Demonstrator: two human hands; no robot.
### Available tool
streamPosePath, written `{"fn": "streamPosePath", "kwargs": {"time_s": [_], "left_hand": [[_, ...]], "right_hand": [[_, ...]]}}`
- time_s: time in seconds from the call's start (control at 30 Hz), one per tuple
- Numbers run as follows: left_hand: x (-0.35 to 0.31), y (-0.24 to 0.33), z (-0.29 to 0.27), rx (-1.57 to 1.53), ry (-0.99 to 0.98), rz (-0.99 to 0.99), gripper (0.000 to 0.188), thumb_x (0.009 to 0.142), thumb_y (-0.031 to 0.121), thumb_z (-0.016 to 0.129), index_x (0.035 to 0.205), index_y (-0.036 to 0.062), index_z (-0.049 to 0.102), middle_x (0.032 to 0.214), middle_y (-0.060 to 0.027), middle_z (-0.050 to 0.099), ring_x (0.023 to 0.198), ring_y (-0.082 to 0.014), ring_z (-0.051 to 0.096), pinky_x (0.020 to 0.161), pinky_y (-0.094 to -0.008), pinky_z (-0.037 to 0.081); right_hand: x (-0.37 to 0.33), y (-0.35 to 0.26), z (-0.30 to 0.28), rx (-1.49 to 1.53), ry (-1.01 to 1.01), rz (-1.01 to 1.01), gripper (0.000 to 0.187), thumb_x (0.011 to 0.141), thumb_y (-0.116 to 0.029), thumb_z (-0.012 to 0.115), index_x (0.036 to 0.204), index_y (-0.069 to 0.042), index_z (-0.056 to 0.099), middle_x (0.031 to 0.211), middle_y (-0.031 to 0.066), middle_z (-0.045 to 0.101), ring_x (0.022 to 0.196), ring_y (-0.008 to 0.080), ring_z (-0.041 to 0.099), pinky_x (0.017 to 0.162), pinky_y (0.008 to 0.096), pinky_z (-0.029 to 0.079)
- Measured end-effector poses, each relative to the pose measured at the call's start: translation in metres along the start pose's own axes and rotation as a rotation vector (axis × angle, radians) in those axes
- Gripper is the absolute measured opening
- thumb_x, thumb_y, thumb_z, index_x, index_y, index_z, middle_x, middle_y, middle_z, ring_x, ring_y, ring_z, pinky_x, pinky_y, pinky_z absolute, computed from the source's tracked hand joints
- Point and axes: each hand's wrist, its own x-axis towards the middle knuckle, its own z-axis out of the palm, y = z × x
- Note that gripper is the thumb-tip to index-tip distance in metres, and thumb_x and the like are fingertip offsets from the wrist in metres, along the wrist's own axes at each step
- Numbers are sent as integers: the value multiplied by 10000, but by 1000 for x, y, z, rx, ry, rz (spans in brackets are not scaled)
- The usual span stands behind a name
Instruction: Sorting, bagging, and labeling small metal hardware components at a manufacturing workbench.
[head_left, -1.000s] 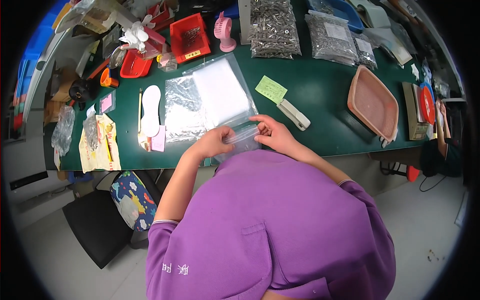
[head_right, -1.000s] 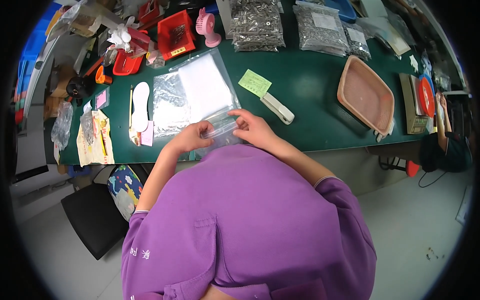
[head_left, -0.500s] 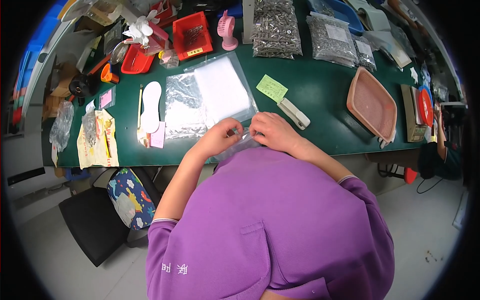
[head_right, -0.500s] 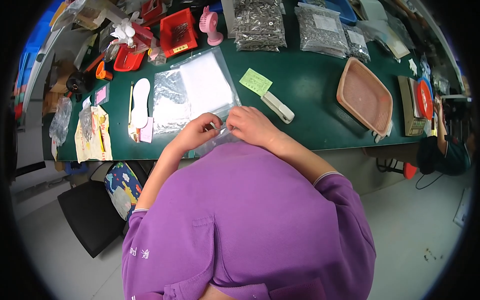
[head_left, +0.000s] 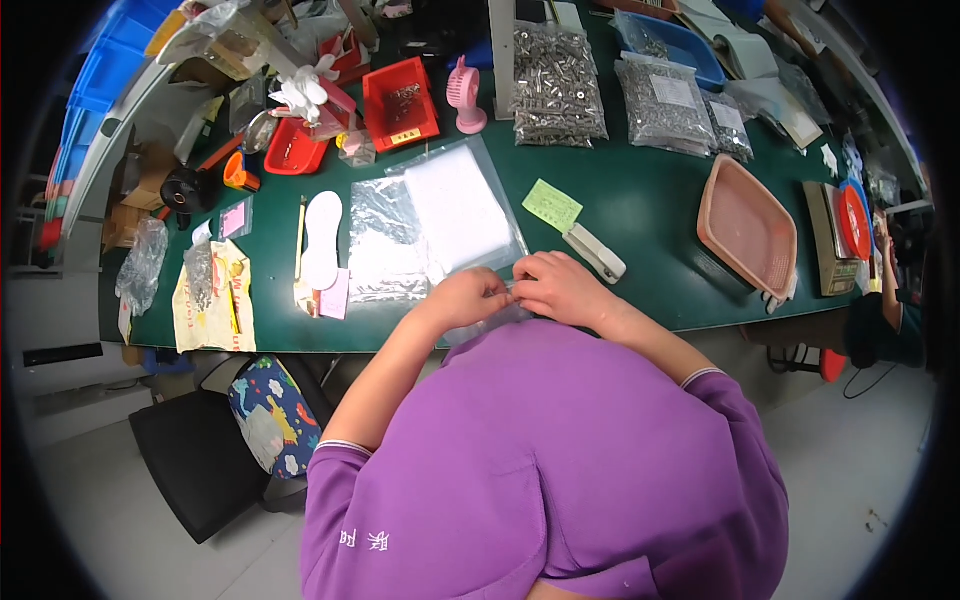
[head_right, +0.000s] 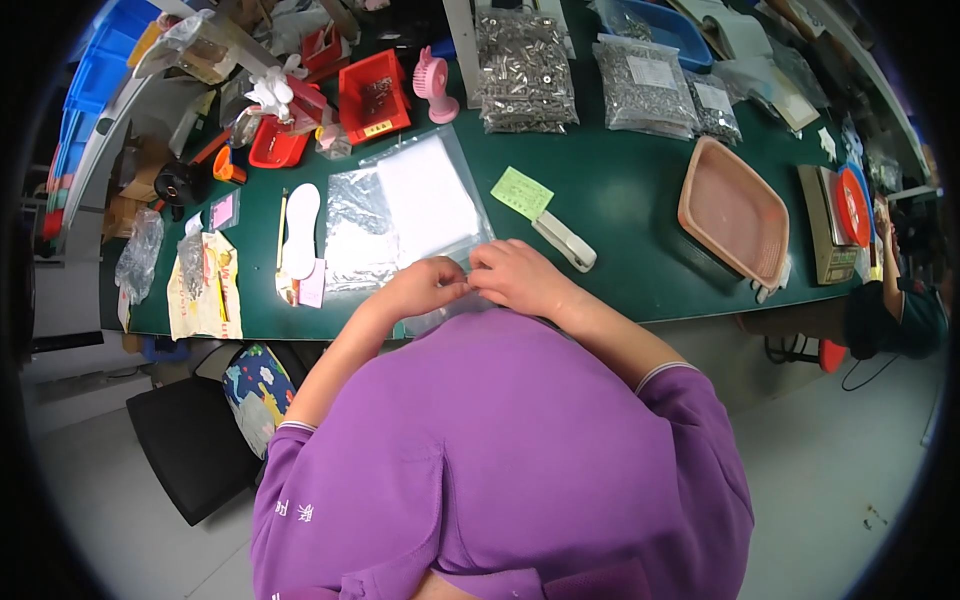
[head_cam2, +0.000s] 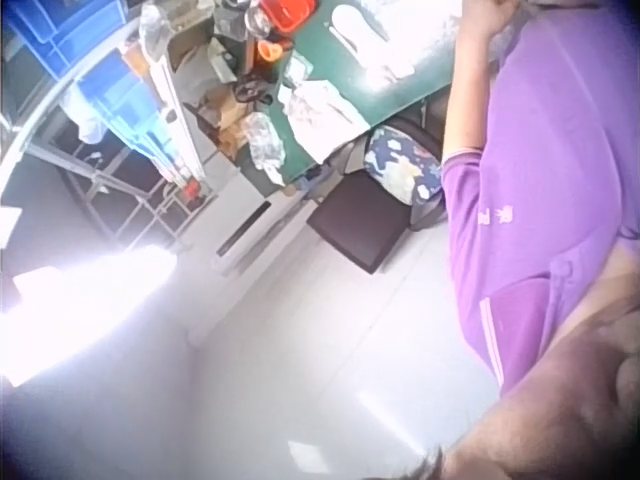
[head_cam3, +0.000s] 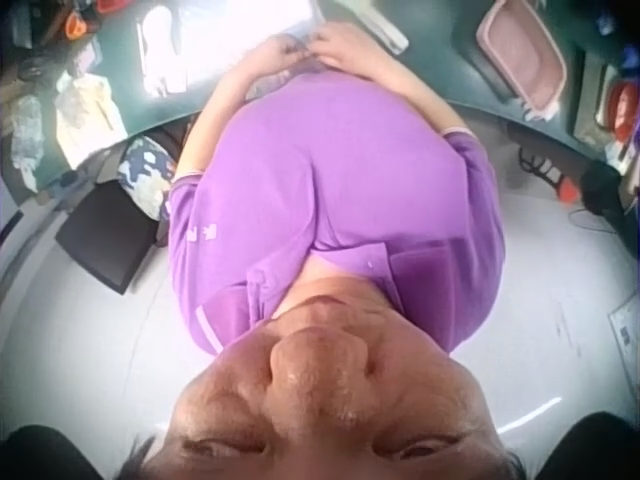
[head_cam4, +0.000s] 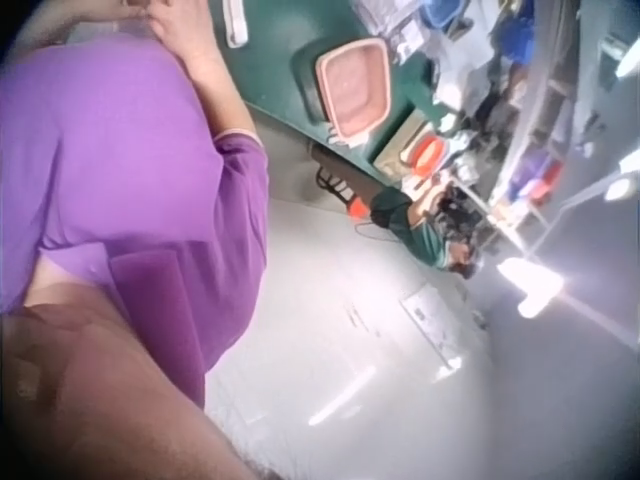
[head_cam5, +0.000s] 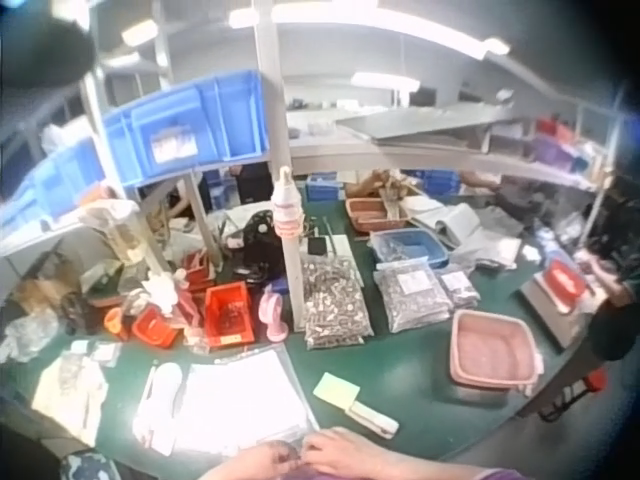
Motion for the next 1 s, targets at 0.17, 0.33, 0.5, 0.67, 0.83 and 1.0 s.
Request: {"fn": "streamPosePath", "kwargs": {"time_s": [0.17, 0.33, 0.5, 0.67, 0.83, 1.0], "left_hand": [[7, 6, -3, -89, -72, -191, 219, 789, 226, 638, 874, 28, 682, 830, -113, 671, 774, -230, 639, 713, -332, 498], [2, 21, 0, 179, -47, -117, 174, 752, 194, 624, 836, 51, 677, 844, -143, 662, 787, -299, 637, 719, -381, 503], [-37, 44, 14, 117, 227, 62, 85, 770, 118, 565, 813, 47, 582, 852, -132, 584, 778, -350, 603, 647, -449, 484], [-53, 57, 11, 217, 219, 161, 148, 779, 88, 548, 923, 54, 545, 886, -132, 544, 760, -353, 597, 617, -455, 484], [-59, 67, 5, 275, 204, 185, 170, 772, 81, 546, 935, 48, 512, 925, -106, 522, 796, -332, 592, 609, -444, 491], [-54, 55, 11, 240, 260, 116, 172, 779, 107, 578, 922, 45, 504, 970, -103, 526, 857, -317, 586, 619, -435, 494]], "right_hand": [[4, -2, -8, -119, -65, 10, 169, 727, -158, 669, 847, -119, 556, 950, 33, 513, 914, 226, 532, 782, 367, 412], [6, -5, -12, -217, -213, 1, 175, 723, -186, 659, 841, -125, 546, 884, 43, 502, 863, 231, 542, 758, 378, 421], [0, -11, -21, -108, -165, -7, 173, 723, -200, 650, 822, -113, 537, 821, 42, 521, 841, 244, 551, 735, 380, 436], [-3, -23, -22, 164, 20, 20, 194, 745, -223, 657, 882, -109, 580, 859, 52, 557, 859, 250, 565, 747, 359, 461], [4, -30, -34, 60, -100, -11, 200, 754, -233, 654, 912, -116, 616, 879, 43, 578, 867, 240, 572, 747, 351, 468], [16, -29, -32, -80, -223, 71, 121, 758, -180, 628, 844, -101, 597, 873, 43, 559, 846, 239, 559, 703, 370, 477]]}}
